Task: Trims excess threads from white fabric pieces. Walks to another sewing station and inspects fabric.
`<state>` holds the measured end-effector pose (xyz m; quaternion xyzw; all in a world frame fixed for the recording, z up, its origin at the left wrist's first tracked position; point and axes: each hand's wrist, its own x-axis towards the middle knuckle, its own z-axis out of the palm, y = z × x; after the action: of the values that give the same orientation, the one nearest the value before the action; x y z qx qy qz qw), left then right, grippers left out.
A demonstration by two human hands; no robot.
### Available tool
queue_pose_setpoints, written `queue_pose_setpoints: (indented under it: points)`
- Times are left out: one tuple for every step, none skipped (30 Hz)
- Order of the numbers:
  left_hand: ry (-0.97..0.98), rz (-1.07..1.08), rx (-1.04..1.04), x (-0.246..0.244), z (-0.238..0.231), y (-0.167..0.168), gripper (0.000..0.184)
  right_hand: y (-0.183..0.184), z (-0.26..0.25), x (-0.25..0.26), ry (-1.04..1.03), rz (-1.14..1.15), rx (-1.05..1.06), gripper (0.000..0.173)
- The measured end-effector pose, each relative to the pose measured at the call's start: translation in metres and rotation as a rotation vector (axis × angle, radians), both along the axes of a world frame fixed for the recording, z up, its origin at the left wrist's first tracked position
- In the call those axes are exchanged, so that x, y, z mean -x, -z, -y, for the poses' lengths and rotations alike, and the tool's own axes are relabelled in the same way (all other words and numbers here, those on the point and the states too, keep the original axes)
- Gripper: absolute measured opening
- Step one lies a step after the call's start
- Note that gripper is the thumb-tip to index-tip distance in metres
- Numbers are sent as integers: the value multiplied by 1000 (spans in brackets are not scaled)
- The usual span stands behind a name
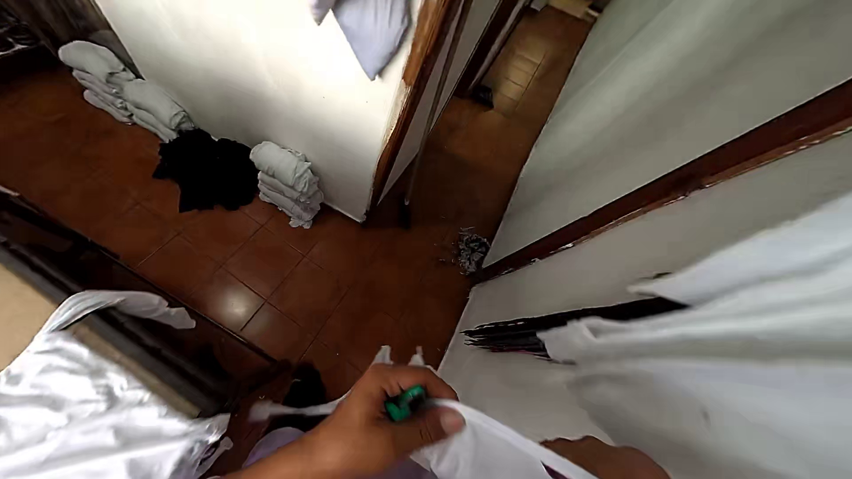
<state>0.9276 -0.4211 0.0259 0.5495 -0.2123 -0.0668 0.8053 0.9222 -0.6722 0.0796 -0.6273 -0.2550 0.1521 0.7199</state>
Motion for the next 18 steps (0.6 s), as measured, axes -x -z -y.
queue_pose_setpoints:
  points:
    - [-21, -84, -7, -27, 1, 2, 15, 5, -1, -21, 54, -72, 11, 27]
    - [-24, -164, -2, -55, 2, 4, 13, 9, -2, -42, 101, -149, 1, 26]
    - [-8, -234, 18, -84, 4, 7, 10, 13, -4, -64, 142, -221, -29, 26]
    - [30, -288, 61, -116, 7, 10, 9, 18, -4, -88, 169, -285, -94, 27]
    - [73, -314, 92, -150, 11, 14, 9, 21, -3, -113, 178, -319, -149, 27]
    - [118, -323, 108, -184, 16, 17, 8, 25, -1, -139, 197, -330, -187, 28]
    - [162, -326, 112, -220, 21, 21, 8, 27, 1, -166, 229, -321, -208, 28]
    - [206, -330, 112, -256, 25, 23, 8, 30, 3, -192, 272, -302, -230, 29]
    - [245, -343, 114, -291, 31, 23, 8, 31, 4, -220, 313, -289, -267, 29]
    - [276, -362, 116, -325, 38, 21, 7, 30, 6, -247, 357, -286, -302, 28]
    - [306, -384, 122, -359, 44, 18, 6, 27, 9, -274, 392, -287, -322, 28]
    - [338, -400, 122, -392, 51, 15, 6, 23, 14, -301, 417, -282, -326, 27]
    - [363, -412, 115, -424, 60, 12, 5, 20, 19, -328, 450, -272, -303, 26]
    - [388, -417, 105, -454, 68, 10, 5, 18, 26, -352, 489, -259, -258, 25]
    - [414, -420, 105, -483, 78, 8, 6, 16, 33, -375, 538, -252, -200, 24]
    - [443, -415, 109, -512, 88, 7, 8, 15, 41, -398, 582, -254, -142, 24]
    - [467, -406, 114, -541, 99, 6, 9, 15, 52, -421, 601, -257, -98, 26]
    - [483, -394, 117, -570, 112, 5, 10, 16, 67, -444, 587, -256, -56, 28]
